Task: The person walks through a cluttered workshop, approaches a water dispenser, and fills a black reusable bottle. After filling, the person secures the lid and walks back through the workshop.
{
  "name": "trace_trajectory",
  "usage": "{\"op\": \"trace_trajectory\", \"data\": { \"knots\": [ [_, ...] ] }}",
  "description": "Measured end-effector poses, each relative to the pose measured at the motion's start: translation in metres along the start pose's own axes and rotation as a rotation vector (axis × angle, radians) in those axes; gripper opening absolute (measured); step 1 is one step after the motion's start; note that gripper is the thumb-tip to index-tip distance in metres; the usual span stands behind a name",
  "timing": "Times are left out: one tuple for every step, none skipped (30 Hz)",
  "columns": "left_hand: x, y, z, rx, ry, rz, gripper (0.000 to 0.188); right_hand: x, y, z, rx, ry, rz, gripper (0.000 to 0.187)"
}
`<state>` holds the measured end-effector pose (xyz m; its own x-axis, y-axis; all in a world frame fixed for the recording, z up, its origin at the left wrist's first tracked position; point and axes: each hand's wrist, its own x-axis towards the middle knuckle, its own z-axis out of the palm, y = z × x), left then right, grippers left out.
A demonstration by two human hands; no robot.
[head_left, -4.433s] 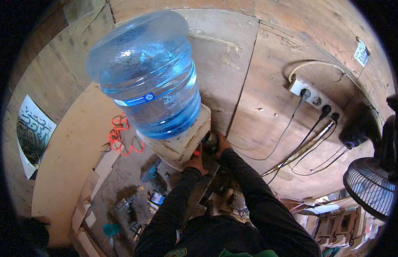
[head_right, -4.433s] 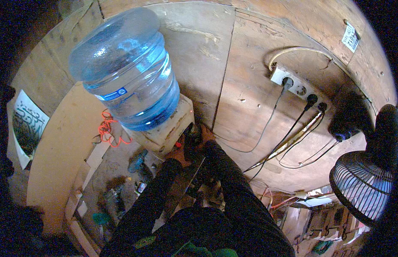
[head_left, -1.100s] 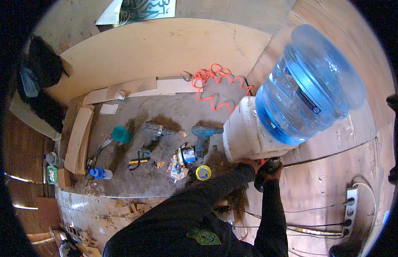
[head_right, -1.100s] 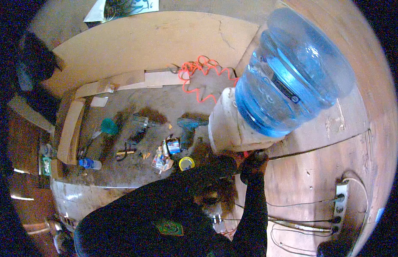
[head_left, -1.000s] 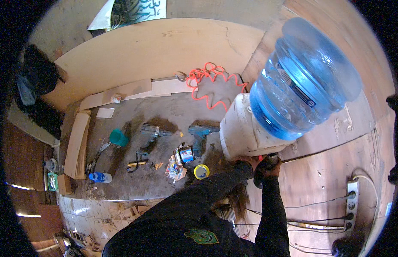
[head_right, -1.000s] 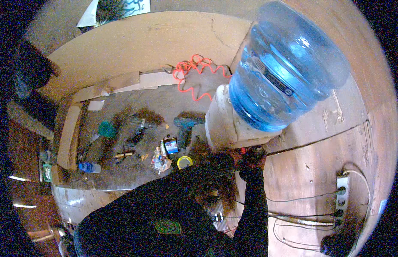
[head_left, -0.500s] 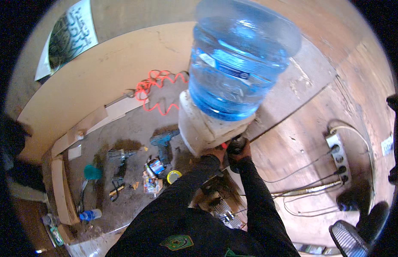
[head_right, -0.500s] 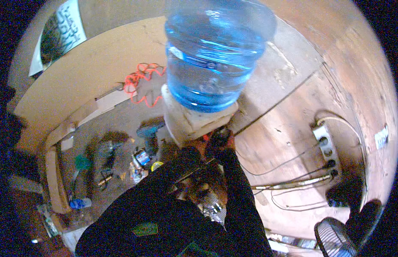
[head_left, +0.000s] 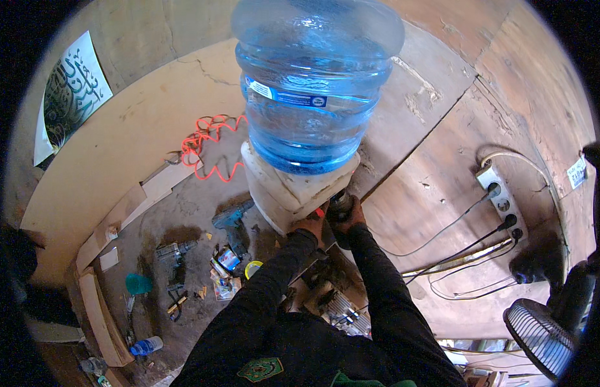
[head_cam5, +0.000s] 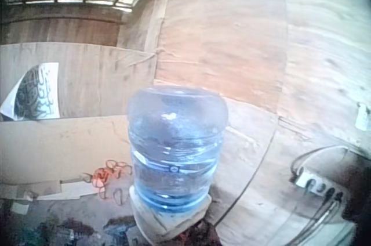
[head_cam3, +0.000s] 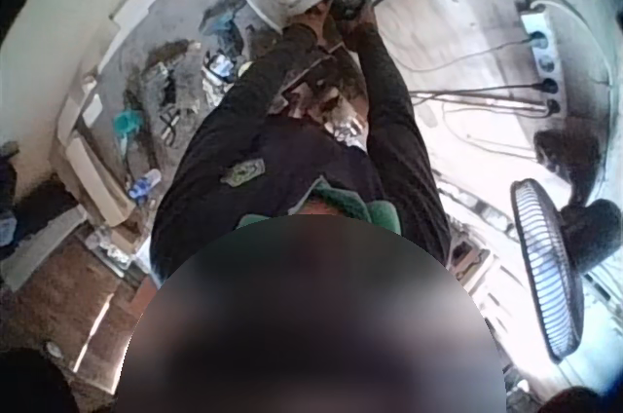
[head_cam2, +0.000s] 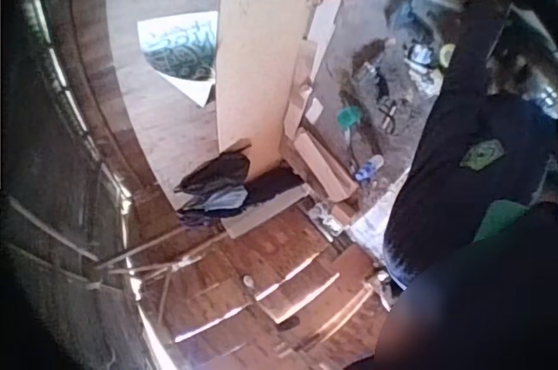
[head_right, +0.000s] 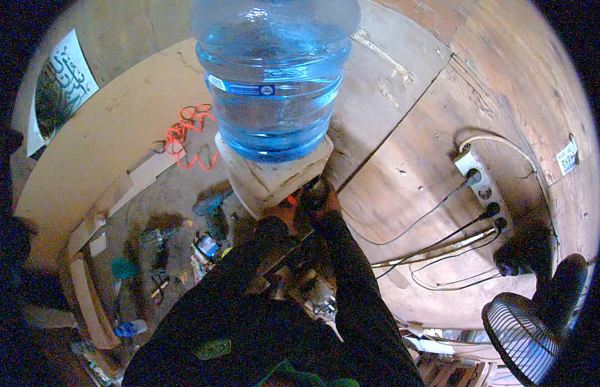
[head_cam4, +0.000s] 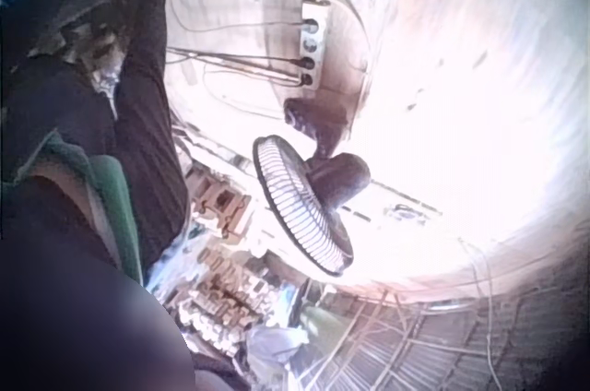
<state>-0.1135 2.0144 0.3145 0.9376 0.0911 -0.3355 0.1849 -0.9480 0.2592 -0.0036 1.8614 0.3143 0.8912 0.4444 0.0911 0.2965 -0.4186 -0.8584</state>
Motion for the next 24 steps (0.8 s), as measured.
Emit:
{"op": "trace_trajectory", "data": {
  "knots": [
    [-0.002, 0.000, -0.002, -0.012, 0.018, 0.001, 0.131, -0.001, -0.001, 0.000, -0.049, 0.008, 0.002, 0.109],
    [-0.002, 0.000, -0.003, -0.023, 0.035, 0.003, 0.134, -0.002, -0.001, -0.002, -0.142, -0.001, -0.004, 0.114],
    [-0.004, 0.001, -0.003, -0.027, 0.077, -0.001, 0.136, -0.002, -0.002, -0.002, -0.240, 0.016, 0.000, 0.119],
    [-0.003, 0.002, -0.004, -0.028, 0.055, -0.016, 0.138, -0.003, -0.003, -0.003, -0.216, -0.013, -0.004, 0.121],
    [-0.004, 0.002, -0.005, -0.029, 0.033, -0.032, 0.139, -0.003, -0.003, -0.004, -0.200, -0.015, 0.003, 0.123],
    [-0.002, 0.005, -0.007, -0.032, -0.053, -0.061, 0.138, -0.002, -0.003, -0.004, -0.186, -0.018, 0.010, 0.126],
    [-0.002, 0.006, -0.010, -0.036, -0.139, -0.090, 0.138, -0.002, -0.003, -0.005, -0.208, -0.027, 0.040, 0.127],
    [-0.003, 0.006, -0.012, -0.028, -0.098, -0.065, 0.138, -0.001, -0.002, -0.004, -0.230, -0.037, 0.069, 0.128],
    [-0.005, 0.006, -0.014, -0.020, -0.056, -0.042, 0.138, -0.001, -0.001, -0.004, -0.253, -0.048, 0.097, 0.130],
    [-0.006, 0.007, -0.017, 0.016, -0.061, -0.035, 0.138, 0.000, 0.000, -0.004, -0.269, -0.045, 0.088, 0.130],
    [-0.007, 0.006, -0.019, -0.047, -0.055, -0.021, 0.137, 0.001, 0.001, -0.004, -0.284, -0.042, 0.078, 0.130],
    [-0.007, 0.006, -0.021, -0.080, -0.098, -0.022, 0.136, 0.002, 0.003, -0.004, -0.300, -0.040, 0.068, 0.130],
    [-0.008, 0.006, -0.021, -0.114, -0.141, -0.023, 0.135, 0.002, 0.005, -0.003, -0.283, -0.046, 0.077, 0.131],
    [-0.010, 0.006, -0.020, -0.087, -0.086, -0.028, 0.134, 0.003, 0.008, -0.003, -0.267, -0.052, 0.087, 0.131],
    [-0.010, 0.006, -0.018, -0.061, -0.031, -0.033, 0.133, 0.004, 0.010, -0.003, -0.250, -0.058, 0.097, 0.132],
    [-0.009, 0.006, -0.017, -0.012, -0.009, -0.044, 0.132, 0.004, 0.013, -0.003, -0.254, -0.052, 0.064, 0.132],
    [-0.008, 0.006, -0.014, -0.037, -0.036, -0.059, 0.131, 0.004, 0.016, -0.003, -0.259, -0.046, 0.032, 0.133],
    [-0.005, 0.007, -0.013, -0.039, -0.096, -0.080, 0.130, 0.004, 0.020, -0.002, -0.263, -0.040, 0.000, 0.133],
    [-0.003, 0.007, -0.012, -0.042, -0.156, -0.102, 0.128, 0.005, 0.022, -0.002, -0.264, -0.043, 0.022, 0.134],
    [-0.001, 0.007, -0.011, -0.034, -0.143, -0.093, 0.129, 0.006, 0.025, -0.002, -0.265, -0.047, 0.043, 0.134],
    [-0.001, 0.007, -0.011, -0.026, -0.131, -0.084, 0.129, 0.007, 0.026, -0.002, -0.265, -0.050, 0.065, 0.134],
    [-0.002, 0.007, -0.012, -0.018, -0.118, -0.075, 0.129, 0.008, 0.027, -0.002, -0.278, -0.051, 0.034, 0.134],
    [-0.005, 0.006, -0.013, -0.026, -0.070, -0.064, 0.129, 0.008, 0.025, -0.003, -0.291, -0.052, 0.003, 0.134],
    [-0.009, 0.006, -0.014, -0.034, -0.022, -0.054, 0.130, 0.009, 0.022, -0.004, -0.304, -0.053, -0.028, 0.134]
  ]
}}
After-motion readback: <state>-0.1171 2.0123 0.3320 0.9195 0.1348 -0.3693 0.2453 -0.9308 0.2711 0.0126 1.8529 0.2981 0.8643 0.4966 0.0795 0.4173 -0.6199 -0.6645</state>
